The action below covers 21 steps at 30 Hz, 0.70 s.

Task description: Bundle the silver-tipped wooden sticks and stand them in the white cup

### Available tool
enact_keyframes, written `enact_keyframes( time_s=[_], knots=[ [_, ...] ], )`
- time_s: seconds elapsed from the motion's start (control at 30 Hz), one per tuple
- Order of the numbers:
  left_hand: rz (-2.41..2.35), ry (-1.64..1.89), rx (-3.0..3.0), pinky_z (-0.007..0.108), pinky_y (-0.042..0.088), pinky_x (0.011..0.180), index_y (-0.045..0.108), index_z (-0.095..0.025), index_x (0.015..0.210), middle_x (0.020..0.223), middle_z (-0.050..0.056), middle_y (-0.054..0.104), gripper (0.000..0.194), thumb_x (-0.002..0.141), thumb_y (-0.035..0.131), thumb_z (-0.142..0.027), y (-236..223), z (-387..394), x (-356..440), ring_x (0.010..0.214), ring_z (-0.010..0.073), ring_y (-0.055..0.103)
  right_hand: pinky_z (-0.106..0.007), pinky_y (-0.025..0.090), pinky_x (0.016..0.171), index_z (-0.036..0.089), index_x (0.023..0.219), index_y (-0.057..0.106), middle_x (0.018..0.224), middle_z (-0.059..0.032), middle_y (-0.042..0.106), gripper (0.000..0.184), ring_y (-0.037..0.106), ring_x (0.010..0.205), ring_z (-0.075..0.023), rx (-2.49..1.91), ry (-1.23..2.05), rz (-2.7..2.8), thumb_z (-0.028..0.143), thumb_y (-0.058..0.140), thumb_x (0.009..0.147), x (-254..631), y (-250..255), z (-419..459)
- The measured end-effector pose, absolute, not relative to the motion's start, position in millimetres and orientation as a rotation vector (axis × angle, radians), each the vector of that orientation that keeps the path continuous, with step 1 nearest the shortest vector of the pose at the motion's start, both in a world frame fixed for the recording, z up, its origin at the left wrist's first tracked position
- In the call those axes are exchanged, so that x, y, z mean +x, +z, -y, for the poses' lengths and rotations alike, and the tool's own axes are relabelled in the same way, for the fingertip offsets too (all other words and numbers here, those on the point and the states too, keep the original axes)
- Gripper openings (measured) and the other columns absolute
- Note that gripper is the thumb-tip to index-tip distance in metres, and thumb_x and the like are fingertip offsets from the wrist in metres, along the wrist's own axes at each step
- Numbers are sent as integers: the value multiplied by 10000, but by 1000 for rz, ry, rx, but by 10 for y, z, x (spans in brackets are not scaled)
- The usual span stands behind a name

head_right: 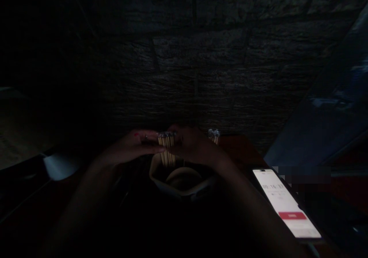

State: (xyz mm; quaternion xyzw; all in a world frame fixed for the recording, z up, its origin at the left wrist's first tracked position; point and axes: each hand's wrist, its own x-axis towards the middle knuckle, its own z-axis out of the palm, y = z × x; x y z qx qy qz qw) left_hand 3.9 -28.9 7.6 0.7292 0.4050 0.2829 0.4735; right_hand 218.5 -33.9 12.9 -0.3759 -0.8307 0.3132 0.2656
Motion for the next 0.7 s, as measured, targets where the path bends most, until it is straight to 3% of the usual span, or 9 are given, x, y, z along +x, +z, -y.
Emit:
enact_keyframes(
  time_s=[0.17,0.33,0.7],
  knots=[
    [-989,665,1809,343,516,884,711,-153,998,985,66,742,288,731,738,-256,93,293,13,923,204,683,-244,405,644,187,1114,599,899,-35,688,353,619,803,-168,-1025,810,2220,323,649,791,2142,128,349],
    [-973,677,1813,318,516,873,707,-143,996,977,59,743,269,736,728,-206,86,284,-1,924,194,682,-258,415,648,174,1196,548,925,-54,692,496,625,818,-185,-1052,809,2203,359,689,758,2073,118,362],
    [-1030,666,1871,333,526,839,700,-110,881,920,84,737,201,726,732,-233,165,322,-34,872,199,681,-267,402,609,142,1395,372,818,-44,679,780,603,685,-165,-1140,829,2140,295,730,719,2048,110,372]
  ],
)
